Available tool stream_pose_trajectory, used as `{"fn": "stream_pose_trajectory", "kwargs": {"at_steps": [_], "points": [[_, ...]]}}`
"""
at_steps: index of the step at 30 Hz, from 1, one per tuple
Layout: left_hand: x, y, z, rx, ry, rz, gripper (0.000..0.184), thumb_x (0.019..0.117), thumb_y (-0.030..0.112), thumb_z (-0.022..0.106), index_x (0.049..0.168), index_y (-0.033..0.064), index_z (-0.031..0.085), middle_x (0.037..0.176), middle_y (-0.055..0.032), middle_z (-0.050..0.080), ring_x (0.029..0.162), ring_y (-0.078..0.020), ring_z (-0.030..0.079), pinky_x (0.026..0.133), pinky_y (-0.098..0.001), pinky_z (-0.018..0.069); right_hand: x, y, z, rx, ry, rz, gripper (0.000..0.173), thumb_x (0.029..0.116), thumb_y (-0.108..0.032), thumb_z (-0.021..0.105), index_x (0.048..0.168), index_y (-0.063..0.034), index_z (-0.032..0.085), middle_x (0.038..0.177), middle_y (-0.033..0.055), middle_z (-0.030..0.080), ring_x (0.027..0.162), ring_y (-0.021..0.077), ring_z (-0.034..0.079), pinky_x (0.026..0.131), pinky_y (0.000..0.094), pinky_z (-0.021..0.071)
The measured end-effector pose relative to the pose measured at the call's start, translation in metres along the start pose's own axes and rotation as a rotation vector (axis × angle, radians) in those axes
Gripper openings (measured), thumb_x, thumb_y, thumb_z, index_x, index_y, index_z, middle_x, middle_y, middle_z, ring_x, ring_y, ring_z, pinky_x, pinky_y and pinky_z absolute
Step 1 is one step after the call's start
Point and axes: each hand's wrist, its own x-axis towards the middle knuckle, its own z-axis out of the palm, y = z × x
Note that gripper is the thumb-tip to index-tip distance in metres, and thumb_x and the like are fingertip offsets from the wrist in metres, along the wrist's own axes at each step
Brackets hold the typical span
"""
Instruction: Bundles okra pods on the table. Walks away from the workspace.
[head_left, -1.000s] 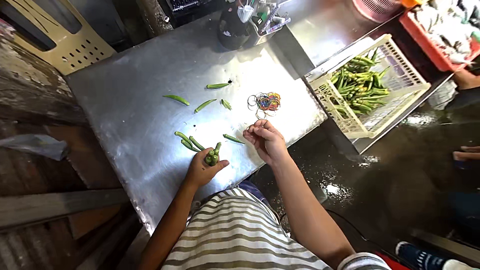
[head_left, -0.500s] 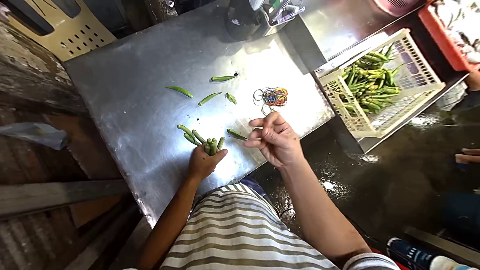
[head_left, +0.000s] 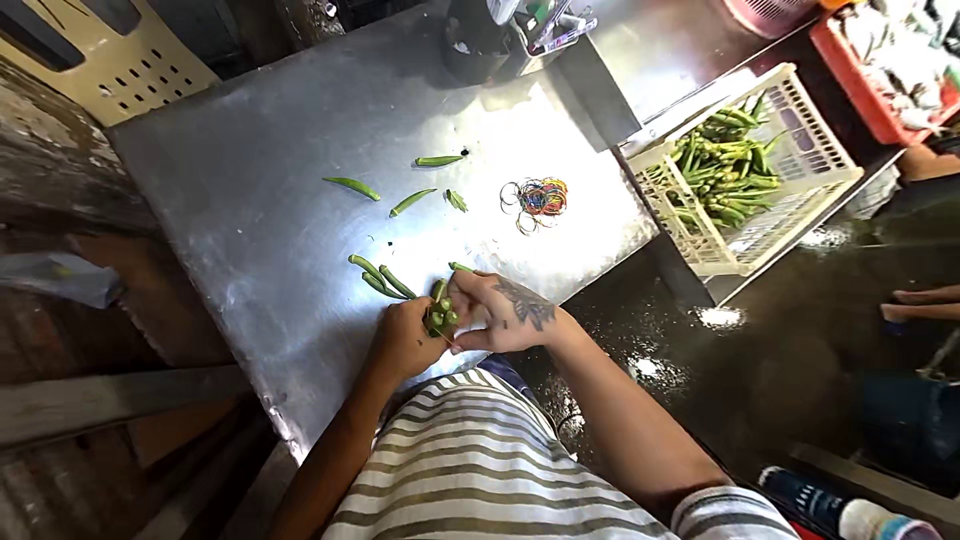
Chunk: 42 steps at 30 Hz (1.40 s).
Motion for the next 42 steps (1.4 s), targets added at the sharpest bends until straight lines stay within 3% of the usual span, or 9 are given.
{"fn": "stream_pose_trajectory", "kwargs": {"at_steps": [1, 3, 8, 12, 15, 19, 24, 35, 42], "points": [[-0.003, -0.009, 0.004, -0.334, 0.026, 0.077, 0.02, 0.0772, 0.017, 0.081, 0.091, 0.0081, 0.069, 0.075, 0.0001, 0.067, 0.065, -0.0093, 0.064, 0.061, -0.0273, 0.0555, -0.006, 0.004, 0.0, 0.188, 0.033, -0.109, 0.046, 0.0804, -0.038, 0.085, 0.101, -0.0062, 0.059, 0.081, -0.0018, 0.068, 0.079, 0.0065, 0.067, 0.084, 0.0307, 0.0575], [-0.006, -0.016, 0.014, -0.995, -0.045, 0.187, 0.017, 0.081, 0.003, 0.073, 0.084, 0.012, 0.059, 0.065, 0.0035, 0.057, 0.049, -0.0062, 0.053, 0.047, -0.0222, 0.0472, -0.018, 0.006, -0.001, 0.566, 0.053, -0.328, 0.032, 0.0848, -0.027, 0.084, 0.091, -0.0083, 0.058, 0.074, -0.0019, 0.069, 0.079, 0.0084, 0.071, 0.109, 0.0433, 0.0509], [-0.006, -0.005, 0.032, -1.485, -0.139, 0.329, 0.019, 0.0849, 0.001, 0.071, 0.088, 0.0162, 0.059, 0.071, 0.0028, 0.058, 0.056, -0.0086, 0.056, 0.054, -0.0251, 0.0492, -0.023, 0.002, 0.022, 1.36, 0.189, -0.635, 0.012, 0.0929, -0.019, 0.07, 0.104, -0.0213, 0.072, 0.094, -0.0033, 0.076, 0.104, 0.0181, 0.072, 0.121, 0.0581, 0.0352], [-0.001, 0.016, 0.036, -1.058, 0.178, 0.411, 0.017, 0.0829, 0.004, 0.078, 0.086, 0.0072, 0.062, 0.073, -0.0007, 0.062, 0.064, -0.0087, 0.06, 0.061, -0.0256, 0.0528, -0.013, -0.003, 0.031, 1.415, 0.292, -0.544, 0.071, 0.0927, -0.028, 0.073, 0.155, -0.0307, 0.039, 0.159, 0.0136, 0.046, 0.148, 0.0376, 0.041, 0.124, 0.0537, 0.0279], [0.0, 0.022, 0.026, -0.251, 0.325, 0.336, 0.023, 0.0805, 0.023, 0.08, 0.094, 0.0066, 0.072, 0.079, 0.0016, 0.07, 0.071, -0.0054, 0.067, 0.067, -0.0258, 0.059, -0.01, -0.011, 0.027, 0.942, 0.395, -0.421, 0.085, 0.0852, -0.037, 0.079, 0.153, -0.0233, 0.029, 0.148, 0.0127, 0.055, 0.134, 0.0309, 0.056, 0.109, 0.0472, 0.0485], [-0.005, 0.034, 0.015, 0.401, 0.194, 0.138, 0.035, 0.085, 0.03, 0.073, 0.111, 0.007, 0.073, 0.095, -0.0115, 0.074, 0.089, -0.03, 0.072, 0.079, -0.0531, 0.0574, -0.013, -0.013, 0.027, 0.454, 0.486, -0.331, 0.067, 0.0828, -0.016, 0.081, 0.138, -0.0047, 0.045, 0.118, 0.0096, 0.07, 0.116, 0.0238, 0.066, 0.105, 0.0474, 0.054], [0.002, 0.046, 0.013, 0.51, -0.027, -0.176, 0.046, 0.0876, 0.042, 0.077, 0.114, 0.0055, 0.067, 0.101, -0.0117, 0.071, 0.096, -0.0278, 0.069, 0.086, -0.0484, 0.0563, -0.024, 0.006, 0.031, 0.431, 0.522, -0.166, 0.055, 0.0738, -0.013, 0.076, 0.124, -0.0097, 0.053, 0.119, 0.0086, 0.056, 0.111, 0.0215, 0.06, 0.093, 0.0445, 0.0571], [0.004, 0.036, 0.023, 0.467, -0.135, -0.029, 0.048, 0.08, 0.052, 0.081, 0.1, 0.0094, 0.069, 0.086, -0.0061, 0.069, 0.083, -0.0218, 0.068, 0.076, -0.0441, 0.0563, -0.046, 0.021, 0.018, 0.283, 0.25, -0.067, 0.037, 0.0952, -0.032, 0.074, 0.12, -0.0057, 0.069, 0.109, 0.0056, 0.072, 0.089, 0.0081, 0.067, 0.076, 0.0247, 0.057], [0.004, 0.036, 0.018, 0.339, -0.14, 0.017, 0.04, 0.0865, 0.047, 0.076, 0.103, 0.0105, 0.071, 0.087, -0.0042, 0.07, 0.082, -0.018, 0.068, 0.077, -0.0414, 0.0562, -0.059, 0.017, 0.031, 0.102, 0.636, -0.062, 0.082, 0.0991, -0.058, 0.053, 0.156, -0.0001, 0.039, 0.16, 0.0151, 0.043, 0.148, 0.0207, 0.042, 0.121, 0.0432, 0.0409]]}}
